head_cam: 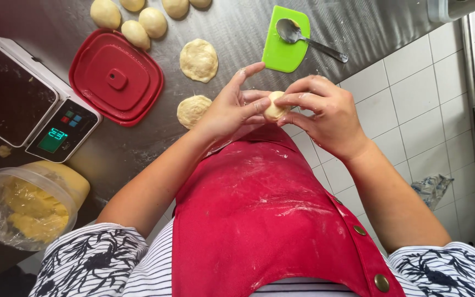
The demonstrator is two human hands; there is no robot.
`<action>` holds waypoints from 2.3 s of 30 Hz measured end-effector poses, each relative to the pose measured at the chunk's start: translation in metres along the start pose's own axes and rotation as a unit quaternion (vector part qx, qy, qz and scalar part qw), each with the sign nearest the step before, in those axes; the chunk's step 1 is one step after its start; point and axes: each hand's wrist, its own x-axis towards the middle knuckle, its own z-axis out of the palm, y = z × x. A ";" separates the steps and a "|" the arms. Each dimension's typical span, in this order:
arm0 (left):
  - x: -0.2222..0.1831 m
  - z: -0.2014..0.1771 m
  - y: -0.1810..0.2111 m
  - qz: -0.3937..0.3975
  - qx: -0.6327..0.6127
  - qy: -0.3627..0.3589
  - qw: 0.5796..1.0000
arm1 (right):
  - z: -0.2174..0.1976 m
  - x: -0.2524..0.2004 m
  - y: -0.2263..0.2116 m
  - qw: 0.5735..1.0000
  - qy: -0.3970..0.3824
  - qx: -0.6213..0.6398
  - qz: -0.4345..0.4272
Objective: Filling and shaping dough balls with a yellow filling.
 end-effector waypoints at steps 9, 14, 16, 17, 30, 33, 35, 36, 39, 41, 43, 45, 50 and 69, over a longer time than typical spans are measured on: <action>-0.002 -0.009 0.016 0.008 -0.059 -0.051 0.997 | 0.002 0.004 -0.013 0.998 0.027 0.043 0.032; 0.004 0.012 0.023 0.016 -0.104 -0.047 0.993 | -0.016 0.009 -0.037 0.994 0.102 0.016 0.047; 0.014 0.026 0.027 0.027 -0.112 -0.032 0.993 | -0.026 0.011 -0.039 0.991 0.118 -0.040 0.038; 0.022 0.033 0.026 0.039 -0.129 -0.053 0.989 | -0.031 0.008 -0.033 0.988 0.144 -0.051 0.019; 0.178 0.180 0.031 0.055 -0.134 -0.137 0.980 | -0.201 -0.021 0.098 0.969 0.212 0.123 0.018; 0.216 0.216 0.039 0.102 -0.094 -0.170 0.976 | -0.251 -0.026 0.123 0.935 0.243 0.229 0.122; 0.233 0.238 0.047 0.098 -0.055 -0.160 0.981 | -0.279 -0.029 0.141 0.957 0.211 0.157 0.123; 0.237 0.247 0.050 0.090 -0.017 -0.152 0.984 | -0.290 -0.032 0.149 0.972 0.180 0.082 0.126; 0.260 0.267 0.054 0.094 0.003 -0.162 0.982 | -0.309 -0.040 0.179 0.982 0.165 0.033 0.090; 0.278 0.278 0.057 0.088 -0.004 -0.167 0.982 | -0.321 -0.041 0.195 0.981 0.165 0.054 0.084; 0.290 0.287 0.059 0.082 -0.013 -0.164 0.983 | -0.330 -0.040 0.207 0.981 0.161 0.080 0.077; 0.302 0.294 0.062 0.062 -0.053 -0.149 0.985 | -0.339 -0.037 0.217 0.979 0.182 0.078 0.048; 0.333 0.304 0.057 0.042 -0.074 -0.129 0.988 | -0.363 -0.024 0.235 0.968 0.216 0.111 0.066; 0.417 0.316 0.062 -0.059 -0.097 -0.117 0.987 | -0.389 0.000 0.304 0.980 0.191 -0.046 0.033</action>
